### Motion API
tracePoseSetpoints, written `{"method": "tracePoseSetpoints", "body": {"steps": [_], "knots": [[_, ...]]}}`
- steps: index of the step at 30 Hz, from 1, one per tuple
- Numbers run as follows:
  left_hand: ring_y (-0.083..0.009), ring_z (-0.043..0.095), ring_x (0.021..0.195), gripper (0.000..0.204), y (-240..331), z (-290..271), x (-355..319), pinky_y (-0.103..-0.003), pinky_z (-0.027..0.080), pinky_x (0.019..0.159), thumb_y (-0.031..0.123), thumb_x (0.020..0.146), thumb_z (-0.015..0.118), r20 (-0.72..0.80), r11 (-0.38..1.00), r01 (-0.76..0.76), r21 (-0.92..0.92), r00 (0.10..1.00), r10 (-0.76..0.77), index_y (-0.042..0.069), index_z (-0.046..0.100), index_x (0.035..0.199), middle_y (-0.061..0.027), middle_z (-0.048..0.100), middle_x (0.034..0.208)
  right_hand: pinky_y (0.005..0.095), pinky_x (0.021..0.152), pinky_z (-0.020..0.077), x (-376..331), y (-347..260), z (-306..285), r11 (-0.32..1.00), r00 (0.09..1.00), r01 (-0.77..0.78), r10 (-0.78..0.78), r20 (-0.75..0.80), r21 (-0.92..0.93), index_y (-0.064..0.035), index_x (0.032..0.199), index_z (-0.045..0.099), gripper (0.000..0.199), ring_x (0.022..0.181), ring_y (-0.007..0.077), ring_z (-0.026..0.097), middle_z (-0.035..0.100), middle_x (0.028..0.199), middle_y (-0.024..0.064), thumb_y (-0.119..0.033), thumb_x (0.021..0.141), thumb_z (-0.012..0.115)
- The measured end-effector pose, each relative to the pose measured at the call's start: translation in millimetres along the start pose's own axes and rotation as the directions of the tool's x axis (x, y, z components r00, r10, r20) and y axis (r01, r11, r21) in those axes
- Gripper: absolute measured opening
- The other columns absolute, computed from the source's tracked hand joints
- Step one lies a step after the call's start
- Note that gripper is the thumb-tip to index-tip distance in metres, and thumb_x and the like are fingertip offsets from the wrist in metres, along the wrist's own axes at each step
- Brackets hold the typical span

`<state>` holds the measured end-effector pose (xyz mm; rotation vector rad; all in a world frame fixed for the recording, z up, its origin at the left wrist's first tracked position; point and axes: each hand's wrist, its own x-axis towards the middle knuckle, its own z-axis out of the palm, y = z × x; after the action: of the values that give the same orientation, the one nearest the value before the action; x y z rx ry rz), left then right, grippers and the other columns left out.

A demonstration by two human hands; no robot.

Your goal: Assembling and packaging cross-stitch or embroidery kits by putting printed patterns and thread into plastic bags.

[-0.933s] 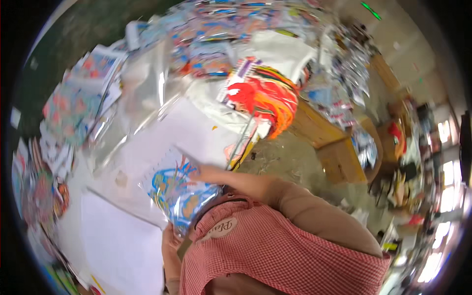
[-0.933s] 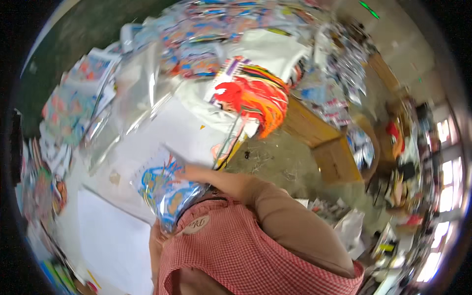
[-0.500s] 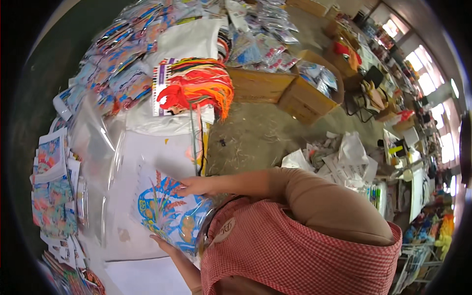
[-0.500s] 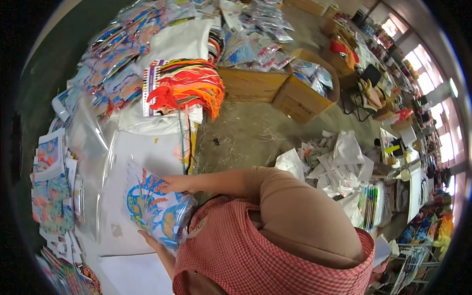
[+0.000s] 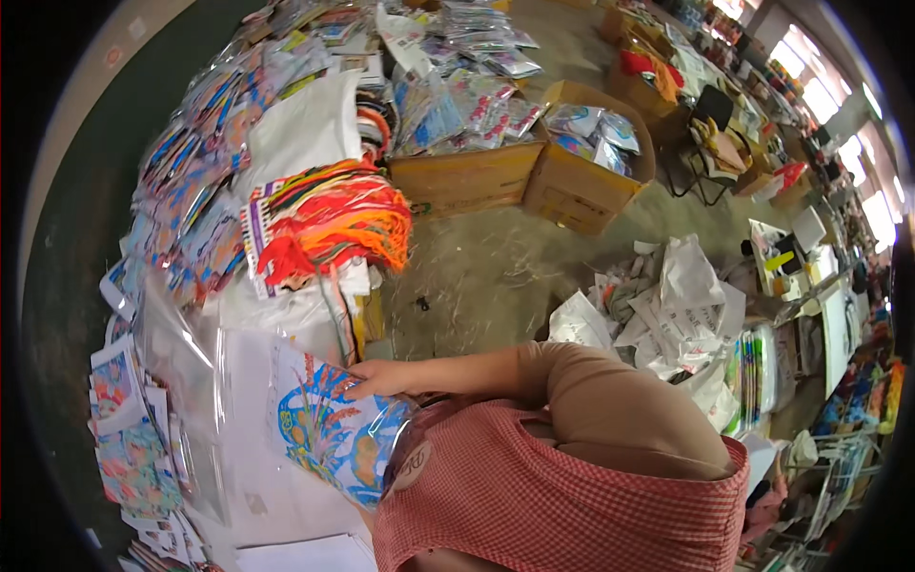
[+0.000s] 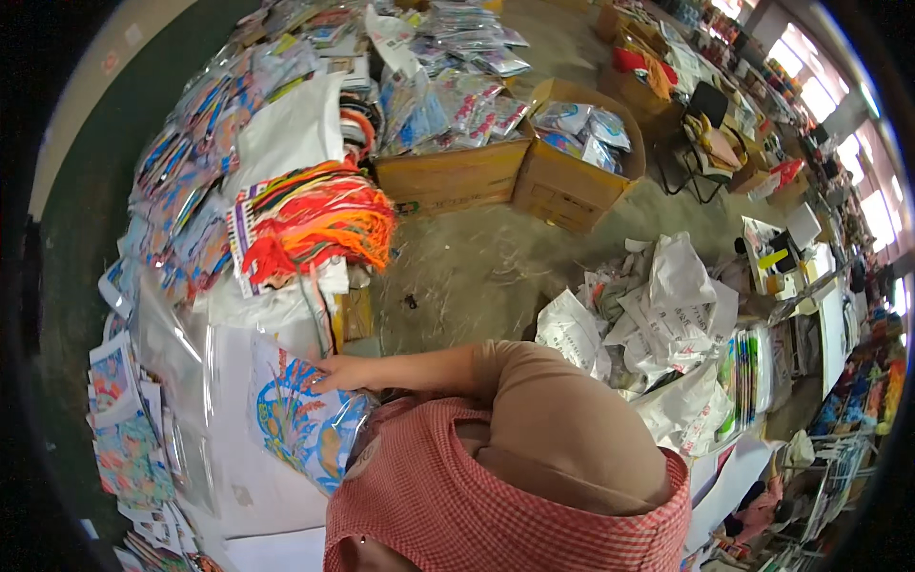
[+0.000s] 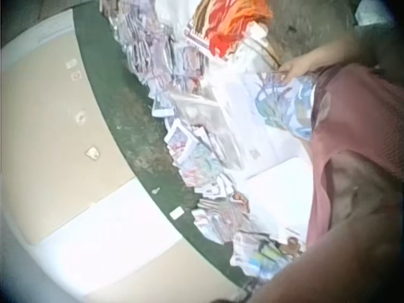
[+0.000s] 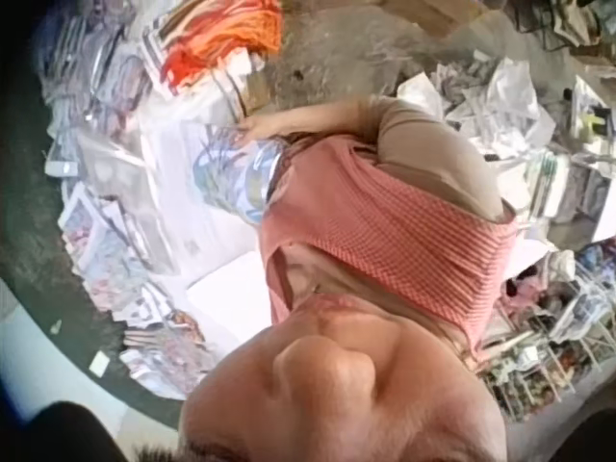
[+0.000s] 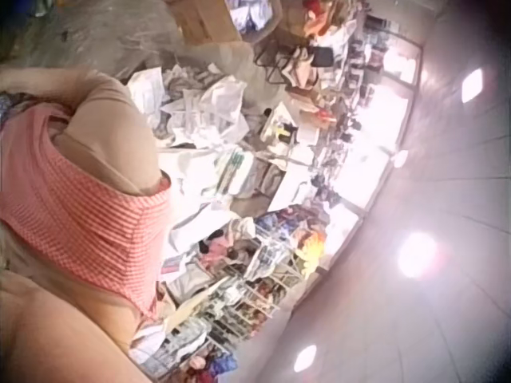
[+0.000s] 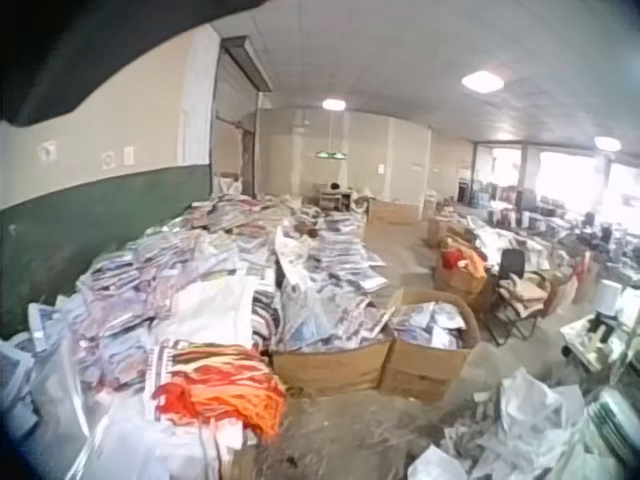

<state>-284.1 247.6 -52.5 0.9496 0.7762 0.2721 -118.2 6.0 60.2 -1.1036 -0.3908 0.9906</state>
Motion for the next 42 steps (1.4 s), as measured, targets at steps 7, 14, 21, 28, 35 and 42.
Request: {"method": "tracePoseSetpoints", "body": {"steps": [7,14,21,28,35,42], "knots": [[-0.0270,0.050,0.116,0.061,-22.8,91.0,-1.0,-0.039,0.038,0.098,0.047,0.094,0.043,0.146,0.970,-0.031,0.239,0.989,-0.004,0.006,0.037,0.138,-0.0134,0.049,0.131,0.0286,0.091,0.0443,-68.8,-18.5,-103.1,0.971,0.975,0.139,-0.100,-0.196,0.194,-0.0024,0.123,0.053,0.037,0.102,0.0110,0.054,0.059,0.116,0.0025,-0.019,0.091,0.059],[-0.0272,0.051,0.115,0.060,-52.4,163.4,-1.5,-0.039,0.039,0.097,0.046,0.093,0.044,0.275,0.898,-0.073,0.434,0.960,-0.055,0.006,0.038,0.138,-0.0137,0.051,0.130,0.0316,0.090,0.0461,-155.3,-42.1,-167.8,0.812,0.884,0.336,-0.097,-0.457,0.477,-0.0036,0.127,0.048,0.041,0.104,0.0161,0.057,0.059,0.118,0.0040,-0.015,0.090,0.059],[-0.0275,0.052,0.114,0.059,-65.1,187.1,-8.2,-0.039,0.039,0.096,0.044,0.093,0.046,0.359,0.790,-0.125,0.600,0.925,-0.126,0.006,0.039,0.137,-0.0140,0.052,0.128,0.0404,0.094,0.0474,-211.7,-32.1,-227.8,0.655,0.779,0.523,-0.108,-0.618,0.545,0.0002,0.129,0.043,0.044,0.106,0.0235,0.058,0.058,0.119,0.0105,-0.006,0.088,0.057],[-0.0277,0.053,0.112,0.057,-63.2,195.1,-7.3,-0.040,0.040,0.095,0.043,0.092,0.047,0.417,0.684,-0.202,0.701,0.894,-0.164,0.006,0.040,0.136,-0.0144,0.053,0.127,0.0494,0.077,0.0548,-287.7,-114.2,-321.1,0.758,0.402,0.640,-0.188,-0.896,0.128,-0.0003,0.122,0.047,0.037,0.095,0.0298,0.064,0.061,0.109,0.0155,-0.009,0.088,0.055],[-0.0279,0.054,0.111,0.056,-75.1,192.7,-20.2,-0.040,0.041,0.094,0.042,0.091,0.048,0.431,0.583,-0.234,0.778,0.874,-0.225,0.007,0.041,0.135,-0.0147,0.054,0.125,0.0243,0.059,0.0449,-369.9,-258.5,-383.2,0.475,-0.432,0.589,-0.498,-0.752,-0.654,-0.0026,0.128,0.032,0.047,0.069,0.0126,0.053,0.053,0.084,0.0041,-0.010,0.088,0.055],[-0.0282,0.055,0.110,0.055,-84.7,183.3,-34.9,-0.040,0.042,0.093,0.040,0.091,0.050,0.417,0.472,-0.251,0.845,0.863,-0.287,0.007,0.043,0.134,-0.0151,0.055,0.124,0.0307,0.059,0.0486,-271.5,-134.2,-380.7,0.827,0.032,0.135,-0.555,-0.831,-0.547,-0.0030,0.100,0.056,0.018,0.067,0.0153,0.058,0.059,0.077,0.0044,-0.016,0.087,0.056]]}}
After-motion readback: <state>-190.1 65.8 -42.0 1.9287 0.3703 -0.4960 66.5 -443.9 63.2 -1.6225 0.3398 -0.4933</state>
